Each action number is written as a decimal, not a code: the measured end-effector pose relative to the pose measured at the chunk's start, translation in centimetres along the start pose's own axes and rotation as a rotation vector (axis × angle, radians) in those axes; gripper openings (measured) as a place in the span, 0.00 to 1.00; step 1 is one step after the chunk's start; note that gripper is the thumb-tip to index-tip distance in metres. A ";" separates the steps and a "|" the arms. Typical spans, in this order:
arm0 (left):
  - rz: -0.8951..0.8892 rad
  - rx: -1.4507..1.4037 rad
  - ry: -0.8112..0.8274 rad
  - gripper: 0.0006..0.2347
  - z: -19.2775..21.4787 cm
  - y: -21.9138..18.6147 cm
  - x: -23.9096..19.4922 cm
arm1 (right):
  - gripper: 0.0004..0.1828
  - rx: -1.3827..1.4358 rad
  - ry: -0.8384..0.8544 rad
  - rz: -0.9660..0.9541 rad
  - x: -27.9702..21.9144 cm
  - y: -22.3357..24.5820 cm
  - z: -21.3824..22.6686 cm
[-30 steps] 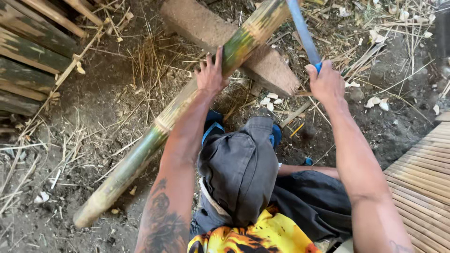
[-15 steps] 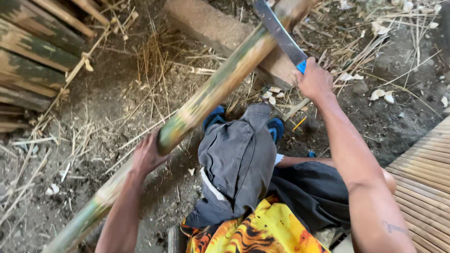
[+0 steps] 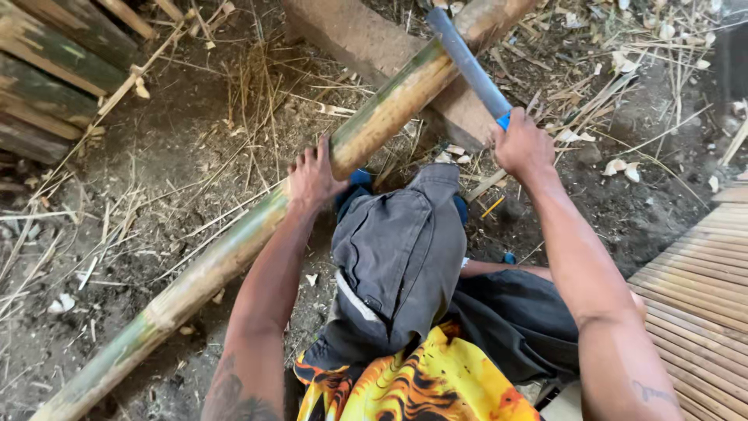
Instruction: The person uses a machete to shave the outer layer of a bamboo pole resting on a wooden support. The person repeatedly strikes the bamboo to remove the outer skin, rotating the pole to access different sides.
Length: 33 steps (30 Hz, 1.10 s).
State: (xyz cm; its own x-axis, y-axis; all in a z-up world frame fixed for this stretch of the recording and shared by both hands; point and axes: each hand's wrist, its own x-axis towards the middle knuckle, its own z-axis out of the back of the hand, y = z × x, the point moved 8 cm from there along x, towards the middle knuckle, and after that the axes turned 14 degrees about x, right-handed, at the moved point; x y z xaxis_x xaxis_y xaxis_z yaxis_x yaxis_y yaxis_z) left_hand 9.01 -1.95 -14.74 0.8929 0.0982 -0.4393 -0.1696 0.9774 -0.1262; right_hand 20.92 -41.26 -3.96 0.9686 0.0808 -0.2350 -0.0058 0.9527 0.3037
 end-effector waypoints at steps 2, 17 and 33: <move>-0.013 0.008 -0.034 0.53 -0.5 -0.1 0.0 | 0.25 0.007 0.020 0.017 -0.2 0.9 0.0; -0.006 -0.020 -0.156 0.48 0.0 -0.6 -1.6 | 0.32 -0.073 0.089 -0.014 4.8 0.9 1.6; -0.064 -0.001 -0.130 0.49 -0.5 -0.5 -0.4 | 0.36 -0.059 0.059 -0.121 6.3 0.7 3.2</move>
State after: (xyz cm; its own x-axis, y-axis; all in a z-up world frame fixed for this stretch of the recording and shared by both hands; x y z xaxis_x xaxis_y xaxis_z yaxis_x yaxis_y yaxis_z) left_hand 8.51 -2.53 -14.90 0.9485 0.0588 -0.3113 -0.1104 0.9824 -0.1510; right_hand 27.81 -40.99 -2.23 0.9470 -0.0201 -0.3207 0.0938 0.9719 0.2159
